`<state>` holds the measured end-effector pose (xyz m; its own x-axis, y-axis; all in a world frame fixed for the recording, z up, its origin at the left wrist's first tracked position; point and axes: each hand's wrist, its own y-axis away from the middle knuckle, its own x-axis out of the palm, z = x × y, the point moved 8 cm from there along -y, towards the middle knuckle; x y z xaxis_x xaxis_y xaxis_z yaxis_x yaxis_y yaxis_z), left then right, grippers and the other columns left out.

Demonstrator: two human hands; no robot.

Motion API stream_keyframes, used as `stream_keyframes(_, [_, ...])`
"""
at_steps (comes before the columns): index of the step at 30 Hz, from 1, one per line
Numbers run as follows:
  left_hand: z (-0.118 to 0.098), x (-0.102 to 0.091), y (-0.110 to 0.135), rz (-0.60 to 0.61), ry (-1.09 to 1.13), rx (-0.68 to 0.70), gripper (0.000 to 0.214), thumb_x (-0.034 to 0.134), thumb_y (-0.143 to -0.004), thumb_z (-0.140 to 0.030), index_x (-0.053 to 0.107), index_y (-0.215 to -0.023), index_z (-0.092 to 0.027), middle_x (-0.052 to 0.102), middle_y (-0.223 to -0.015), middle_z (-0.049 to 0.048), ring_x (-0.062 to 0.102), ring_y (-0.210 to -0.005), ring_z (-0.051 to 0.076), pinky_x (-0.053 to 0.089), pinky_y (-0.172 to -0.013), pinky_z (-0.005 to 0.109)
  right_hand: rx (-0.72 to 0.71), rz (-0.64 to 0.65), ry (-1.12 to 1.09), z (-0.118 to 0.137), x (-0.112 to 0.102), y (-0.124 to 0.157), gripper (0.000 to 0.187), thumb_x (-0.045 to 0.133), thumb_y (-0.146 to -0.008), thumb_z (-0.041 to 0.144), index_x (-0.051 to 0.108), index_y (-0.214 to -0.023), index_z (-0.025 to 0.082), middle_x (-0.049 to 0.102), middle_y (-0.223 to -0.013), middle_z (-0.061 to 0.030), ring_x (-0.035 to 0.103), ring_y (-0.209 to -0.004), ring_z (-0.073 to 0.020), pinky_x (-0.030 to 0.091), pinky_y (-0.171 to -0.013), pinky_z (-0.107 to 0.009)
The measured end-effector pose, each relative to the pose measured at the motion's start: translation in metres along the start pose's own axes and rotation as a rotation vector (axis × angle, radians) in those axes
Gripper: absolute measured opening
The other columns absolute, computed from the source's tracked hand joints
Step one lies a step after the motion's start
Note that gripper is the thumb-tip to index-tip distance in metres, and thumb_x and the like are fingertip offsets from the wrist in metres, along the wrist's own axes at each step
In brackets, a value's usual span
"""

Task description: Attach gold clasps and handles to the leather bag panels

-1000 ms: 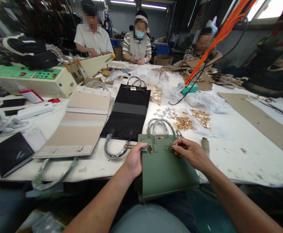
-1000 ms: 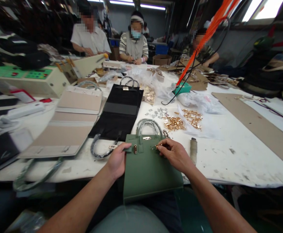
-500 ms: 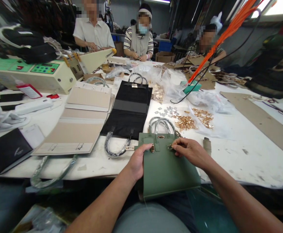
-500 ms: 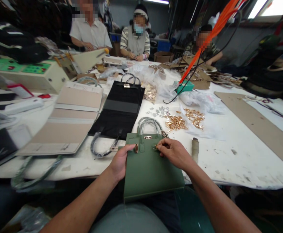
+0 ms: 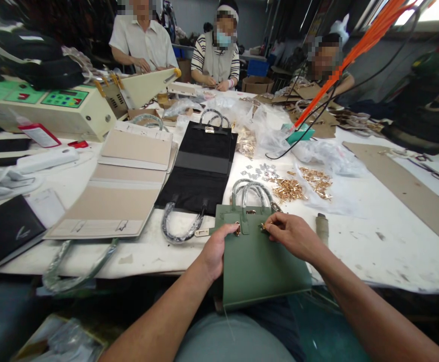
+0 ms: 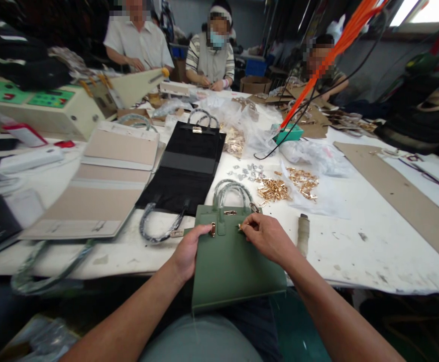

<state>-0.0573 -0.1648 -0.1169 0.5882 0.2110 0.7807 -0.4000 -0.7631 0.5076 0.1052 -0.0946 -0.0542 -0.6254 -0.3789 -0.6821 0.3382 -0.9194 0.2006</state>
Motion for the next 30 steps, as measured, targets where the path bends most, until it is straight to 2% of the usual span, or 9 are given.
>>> stream_keyframes(3, [0.000,-0.003,-0.001,-0.033,0.008,0.000,0.033,0.058,-0.088,-0.032,0.075,-0.103,-0.008,0.079,-0.084,0.0143,0.076,-0.088,0.030,0.057,-0.092,0.044,-0.078,0.012,0.025,0.007,0.002,-0.002,0.021,0.057,-0.094,0.039,0.069,-0.088,0.023,0.073,-0.077,-0.0019,0.068,-0.071,-0.0207,0.050,-0.069,-0.034])
stream_keyframes(8, [0.002,-0.010,-0.005,-0.072,0.010,-0.015,0.035,0.060,-0.087,-0.033,0.073,-0.107,-0.008,0.079,-0.088,0.0151,0.076,-0.086,0.030,0.058,-0.089,0.044,-0.185,0.089,0.057,0.013,0.001,-0.004,0.020,0.064,-0.090,0.035,0.074,-0.101,0.023,0.072,-0.087,-0.0031,0.065,-0.076,-0.0195,0.050,-0.069,-0.032])
stream_keyframes(13, [0.001,-0.010,-0.006,-0.062,0.003,-0.024,0.036,0.055,-0.089,-0.033,0.074,-0.105,-0.007,0.079,-0.089,0.0159,0.076,-0.086,0.029,0.058,-0.090,0.042,-0.313,0.036,0.168,0.013,-0.001,-0.006,0.019,0.061,-0.092,0.028,0.075,-0.104,0.026,0.072,-0.098,-0.0043,0.066,-0.089,-0.0214,0.050,-0.081,-0.035])
stream_keyframes(20, [0.000,-0.010,-0.007,-0.068,0.000,-0.029,0.035,0.056,-0.088,-0.033,0.074,-0.105,-0.008,0.079,-0.089,0.0157,0.076,-0.084,0.028,0.058,-0.089,0.041,-0.300,-0.018,0.301,0.011,-0.004,-0.005,0.010,0.063,-0.089,0.027,0.073,-0.092,0.024,0.071,-0.085,-0.0042,0.063,-0.073,-0.0203,0.046,-0.067,-0.032])
stream_keyframes(26, [0.001,-0.009,-0.006,-0.081,-0.011,-0.031,0.035,0.057,-0.087,-0.033,0.073,-0.103,-0.007,0.079,-0.088,0.0161,0.075,-0.075,0.027,0.059,-0.081,0.040,-0.345,0.069,0.344,0.020,-0.005,-0.010,0.012,0.063,-0.086,0.024,0.074,-0.090,0.025,0.071,-0.079,-0.0037,0.062,-0.068,-0.0202,0.043,-0.064,-0.031])
stream_keyframes(30, [0.001,-0.010,-0.008,-0.079,-0.004,-0.030,0.035,0.058,-0.086,-0.033,0.073,-0.105,-0.008,0.079,-0.085,0.0149,0.075,-0.072,0.027,0.060,-0.079,0.040,-0.352,0.074,0.322,0.021,-0.007,-0.013,0.009,0.065,-0.085,0.026,0.074,-0.086,0.025,0.070,-0.076,-0.0034,0.061,-0.065,-0.0197,0.043,-0.062,-0.031])
